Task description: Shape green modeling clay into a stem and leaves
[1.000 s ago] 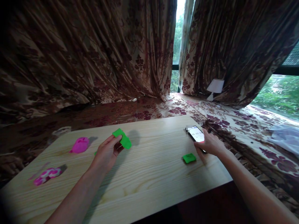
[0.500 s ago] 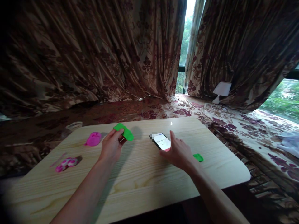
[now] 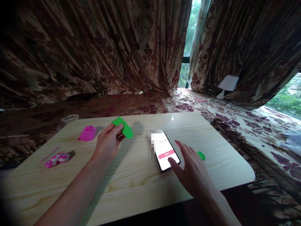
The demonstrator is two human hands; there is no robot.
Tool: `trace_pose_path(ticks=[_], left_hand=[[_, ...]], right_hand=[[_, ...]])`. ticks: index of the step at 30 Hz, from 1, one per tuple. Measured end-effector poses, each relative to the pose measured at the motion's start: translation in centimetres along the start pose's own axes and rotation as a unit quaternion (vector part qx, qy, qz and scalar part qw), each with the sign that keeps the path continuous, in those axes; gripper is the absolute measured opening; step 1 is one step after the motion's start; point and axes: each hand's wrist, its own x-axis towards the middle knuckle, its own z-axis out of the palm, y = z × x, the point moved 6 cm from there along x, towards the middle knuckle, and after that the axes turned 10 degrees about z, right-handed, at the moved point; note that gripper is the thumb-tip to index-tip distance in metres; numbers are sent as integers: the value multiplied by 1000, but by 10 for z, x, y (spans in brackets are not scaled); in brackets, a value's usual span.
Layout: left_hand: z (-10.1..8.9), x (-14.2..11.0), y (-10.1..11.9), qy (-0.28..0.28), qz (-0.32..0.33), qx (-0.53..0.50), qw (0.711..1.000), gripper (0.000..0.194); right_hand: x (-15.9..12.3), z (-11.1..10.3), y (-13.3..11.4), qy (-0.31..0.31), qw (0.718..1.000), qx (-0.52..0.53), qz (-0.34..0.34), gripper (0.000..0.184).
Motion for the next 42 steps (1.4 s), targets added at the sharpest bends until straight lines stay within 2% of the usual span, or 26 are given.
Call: trace_pose_path(ticks=[3, 6, 10, 20, 24, 30, 35, 42], left_hand=[[6, -4, 0, -11, -2, 0, 1000, 20], [11, -8, -1, -23, -8, 6, 1000, 19], [12, -10, -3, -26, -9, 27, 999, 17], [12, -10, -3, -35, -11, 34, 999, 13], [11, -10, -3, -34, -14, 37, 999, 15], [12, -10, -3, -32, -16, 50, 998, 14], [11, -10, -5, -28, -18, 56, 998, 14], [12, -11, -5, -27, -21, 47, 998, 14]], right_hand=[[-20, -16, 0, 4, 994, 59, -95, 24], [-35, -15, -4, -29, 987, 75, -135, 14], [-40, -8, -3, -46, 986, 82, -136, 14], [-31, 5, -1, -59, 985, 89, -135, 14], [-29, 3, -3, -56, 984, 92, -139, 14], [-11, -11, -8, -15, 986, 92, -140, 14], [6, -8, -15, -41, 986, 71, -147, 12], [17, 2, -20, -97, 977, 58, -181, 16]])
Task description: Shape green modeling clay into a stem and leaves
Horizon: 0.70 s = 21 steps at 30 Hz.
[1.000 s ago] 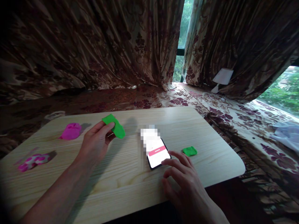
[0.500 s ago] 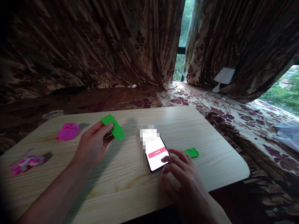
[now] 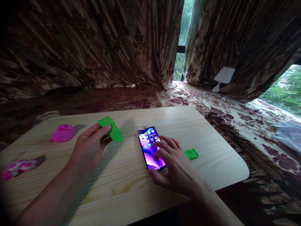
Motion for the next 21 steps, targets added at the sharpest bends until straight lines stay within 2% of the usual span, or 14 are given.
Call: trace_pose_path(ticks=[11, 18, 21], left_hand=[[1, -1, -1, -8, -3, 4, 1000, 16], [3, -1, 1, -14, -2, 2, 1000, 13], [3, -2, 1, -13, -5, 3, 1000, 14]], right_hand=[[20, 21, -12, -68, 997, -3, -23, 22], [9, 0, -7, -2, 1000, 11, -13, 15], [0, -5, -3, 8, 1000, 4, 4, 10]])
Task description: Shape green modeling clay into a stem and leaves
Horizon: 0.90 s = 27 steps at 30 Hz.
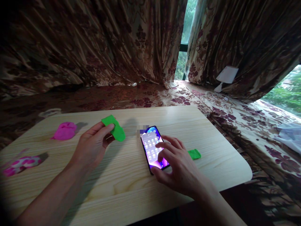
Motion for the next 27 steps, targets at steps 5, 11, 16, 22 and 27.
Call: trace_pose_path(ticks=[5, 11, 16, 22, 27], left_hand=[[-1, 0, -1, -3, 1, 6, 1000, 13], [-1, 1, -2, 1, -3, -2, 1000, 13], [-2, 1, -2, 7, -5, -1, 1000, 13], [-1, 2, -2, 10, -1, -1, 1000, 13], [-1, 2, -2, 7, -1, -4, 1000, 13]], right_hand=[[-13, -2, 7, -6, 1000, -17, 19, 8], [-27, -4, 14, -9, 999, -20, 37, 9], [-33, -5, 15, 0, 999, -25, 31, 10], [-34, -5, 15, 4, 999, -22, 28, 10], [-36, -5, 13, -5, 999, -25, 27, 9]])
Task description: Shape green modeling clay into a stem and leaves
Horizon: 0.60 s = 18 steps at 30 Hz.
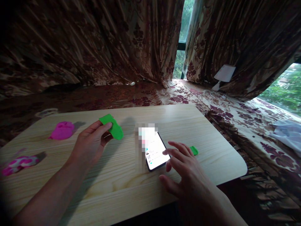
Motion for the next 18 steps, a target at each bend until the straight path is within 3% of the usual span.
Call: trace_pose_path(ticks=[18], left_hand=[[-2, 1, -3, 3, -6, 1, 1000, 15]], right_hand=[[-10, 9, -7, -41, 999, 30, -12, 8]])
